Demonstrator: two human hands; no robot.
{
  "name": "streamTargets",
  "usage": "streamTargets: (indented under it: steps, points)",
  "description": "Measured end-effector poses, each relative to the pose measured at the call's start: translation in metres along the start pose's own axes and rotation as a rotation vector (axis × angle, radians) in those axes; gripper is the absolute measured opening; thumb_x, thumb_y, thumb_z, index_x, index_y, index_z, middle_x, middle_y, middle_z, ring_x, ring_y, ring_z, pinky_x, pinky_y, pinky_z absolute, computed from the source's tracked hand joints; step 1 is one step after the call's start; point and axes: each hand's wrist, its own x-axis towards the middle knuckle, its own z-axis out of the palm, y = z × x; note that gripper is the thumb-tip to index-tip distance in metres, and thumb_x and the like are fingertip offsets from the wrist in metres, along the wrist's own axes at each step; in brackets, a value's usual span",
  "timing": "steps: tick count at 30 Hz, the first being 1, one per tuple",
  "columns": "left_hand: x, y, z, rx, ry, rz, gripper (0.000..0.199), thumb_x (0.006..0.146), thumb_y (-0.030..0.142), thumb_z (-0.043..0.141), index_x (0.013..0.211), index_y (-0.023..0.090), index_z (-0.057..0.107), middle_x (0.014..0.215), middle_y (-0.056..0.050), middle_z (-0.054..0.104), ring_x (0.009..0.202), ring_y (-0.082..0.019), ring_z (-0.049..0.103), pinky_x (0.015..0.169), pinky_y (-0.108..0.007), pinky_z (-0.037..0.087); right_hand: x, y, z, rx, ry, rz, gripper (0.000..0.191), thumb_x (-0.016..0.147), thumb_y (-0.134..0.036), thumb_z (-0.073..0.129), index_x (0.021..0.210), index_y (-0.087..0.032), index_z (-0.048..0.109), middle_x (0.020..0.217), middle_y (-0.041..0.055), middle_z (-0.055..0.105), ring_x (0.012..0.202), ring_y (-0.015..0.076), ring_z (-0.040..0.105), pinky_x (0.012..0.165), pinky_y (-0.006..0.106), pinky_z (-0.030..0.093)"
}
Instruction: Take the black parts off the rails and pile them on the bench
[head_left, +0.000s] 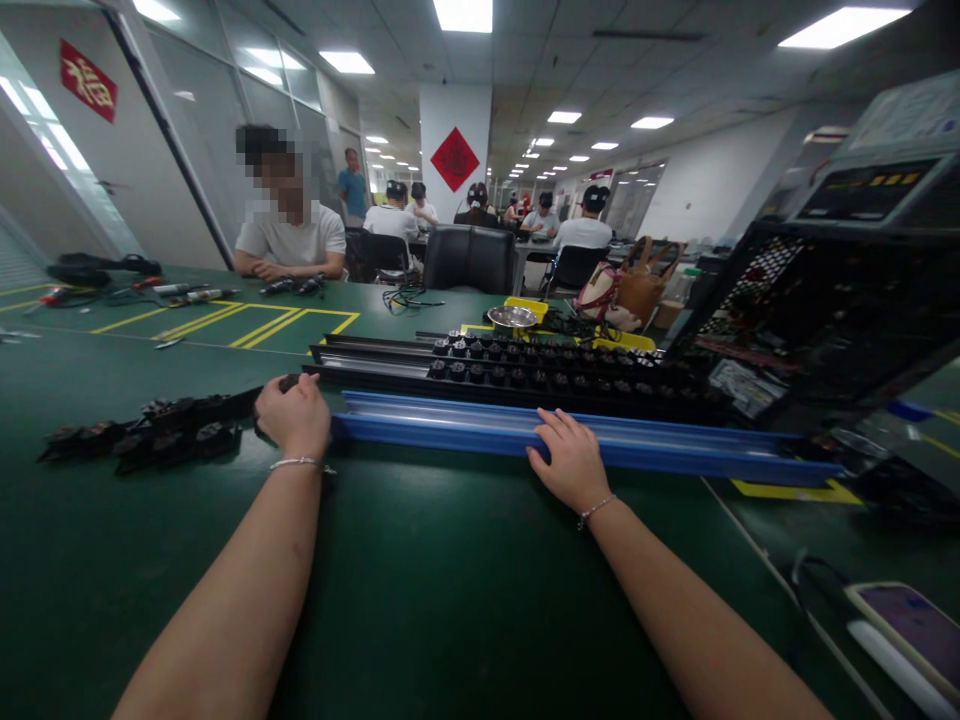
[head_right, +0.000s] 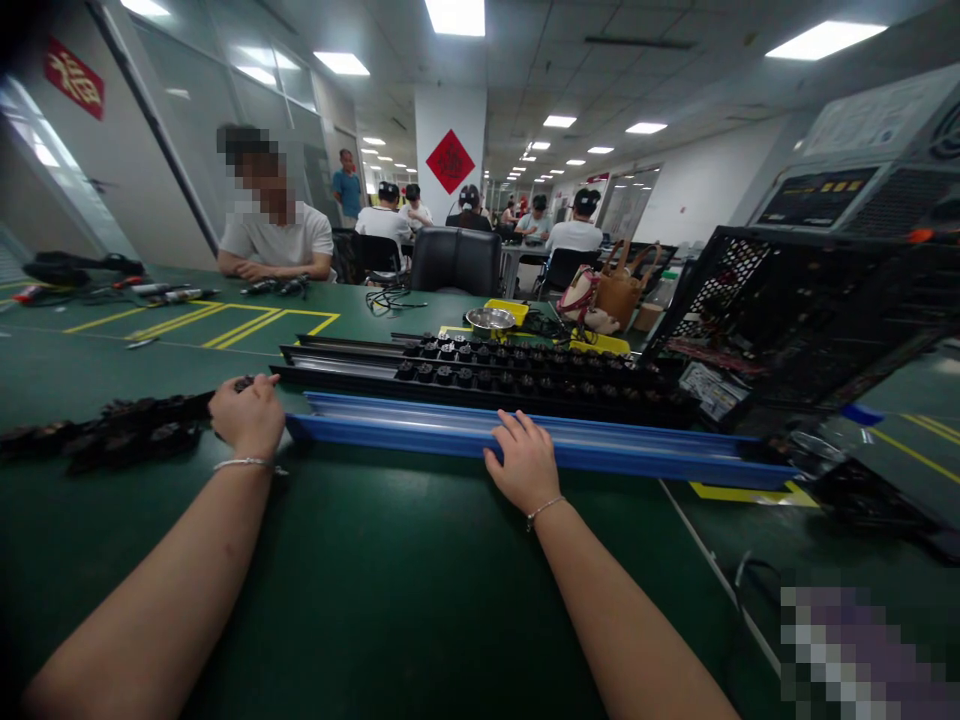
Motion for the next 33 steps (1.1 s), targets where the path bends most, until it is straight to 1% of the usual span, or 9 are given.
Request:
streamTargets:
  steps: [5, 10, 14, 17, 21, 24, 27, 30, 33]
  points:
    - [0.02, -0.025, -0.013, 0.208, 0.092, -0.027, 0.04, 0.083, 0.039, 0.042, 0.103, 0.011, 0.061, 0.131, -0.017, 0.047, 0.129, -0.03, 0.029, 0.105, -0.051, 0.023, 0.0, 0.0, 0.0, 0.01, -0.01, 0.009, 0.023, 0.082, -0.033, 0.051, 0.098, -0.021, 0.062, 0.132, 0.0065, 0.054, 0.125, 0.0287, 0.042, 0.096, 0.047, 0.036]
    - [0.04, -0.062, -0.015, 0.363, -0.032, -0.158, 0.036, 0.085, 0.045, 0.039, 0.099, 0.024, 0.064, 0.139, -0.006, 0.039, 0.132, -0.031, 0.022, 0.104, -0.058, 0.017, 0.001, 0.001, -0.002, 0.023, -0.008, 0.004, 0.023, 0.082, -0.034, 0.05, 0.098, -0.022, 0.063, 0.131, 0.0068, 0.055, 0.125, 0.029, 0.042, 0.095, 0.048, 0.036]
    - [0.039, -0.064, -0.012, 0.338, -0.038, -0.162, 0.032, 0.085, 0.043, 0.042, 0.102, 0.028, 0.065, 0.143, -0.004, 0.035, 0.136, -0.032, 0.017, 0.105, -0.06, 0.015, 0.0, 0.002, -0.002, 0.025, -0.012, -0.004, 0.023, 0.081, -0.033, 0.051, 0.098, -0.023, 0.063, 0.132, 0.0068, 0.054, 0.124, 0.029, 0.043, 0.095, 0.048, 0.037]
    - [0.029, -0.049, -0.014, 0.293, 0.034, -0.024, 0.03, 0.083, 0.037, 0.047, 0.107, 0.028, 0.064, 0.148, -0.003, 0.029, 0.138, -0.035, 0.012, 0.104, -0.064, 0.013, 0.0, 0.002, -0.002, 0.024, -0.011, -0.005, 0.023, 0.081, -0.032, 0.051, 0.099, -0.023, 0.063, 0.132, 0.0068, 0.054, 0.125, 0.0288, 0.042, 0.095, 0.048, 0.036]
    - [0.001, -0.012, -0.015, 0.206, 0.024, 0.308, 0.036, 0.083, 0.03, 0.049, 0.115, 0.02, 0.06, 0.148, -0.01, 0.029, 0.139, -0.034, 0.012, 0.108, -0.059, 0.017, 0.0, 0.001, -0.003, 0.013, -0.01, 0.0, 0.024, 0.082, -0.032, 0.05, 0.099, -0.022, 0.063, 0.132, 0.0062, 0.054, 0.125, 0.029, 0.042, 0.095, 0.047, 0.037]
    - [-0.042, 0.024, -0.006, 0.13, -0.073, 0.617, 0.034, 0.085, 0.029, 0.046, 0.113, 0.018, 0.062, 0.145, -0.012, 0.035, 0.139, -0.031, 0.016, 0.11, -0.053, 0.02, 0.0, 0.001, -0.002, 0.011, -0.004, 0.0, 0.024, 0.082, -0.033, 0.05, 0.099, -0.022, 0.063, 0.132, 0.0063, 0.054, 0.124, 0.029, 0.043, 0.095, 0.047, 0.037]
    - [-0.097, 0.06, 0.007, 0.073, -0.261, 0.876, 0.037, 0.087, 0.031, 0.043, 0.118, 0.02, 0.06, 0.145, -0.011, 0.038, 0.139, -0.027, 0.02, 0.111, -0.048, 0.022, 0.0, -0.001, -0.001, 0.017, 0.006, -0.002, 0.024, 0.082, -0.034, 0.05, 0.098, -0.022, 0.063, 0.131, 0.0067, 0.055, 0.124, 0.0291, 0.043, 0.094, 0.047, 0.037]
    - [-0.141, 0.086, 0.017, 0.021, -0.381, 0.96, 0.04, 0.09, 0.035, 0.039, 0.123, 0.022, 0.057, 0.144, -0.009, 0.04, 0.137, -0.026, 0.027, 0.109, -0.047, 0.027, 0.0, -0.001, -0.002, 0.037, 0.02, -0.006, 0.026, 0.083, -0.035, 0.048, 0.098, -0.022, 0.064, 0.128, 0.0069, 0.057, 0.122, 0.0279, 0.045, 0.095, 0.046, 0.037]
    - [-0.159, 0.094, 0.022, 0.052, -0.414, 0.969, 0.04, 0.091, 0.038, 0.035, 0.122, 0.026, 0.058, 0.138, -0.008, 0.049, 0.132, -0.027, 0.036, 0.107, -0.051, 0.028, 0.003, 0.015, -0.007, 0.047, 0.056, 0.002, 0.029, 0.085, -0.034, 0.043, 0.101, -0.021, 0.063, 0.119, 0.0078, 0.062, 0.118, 0.0243, 0.049, 0.095, 0.041, 0.037]
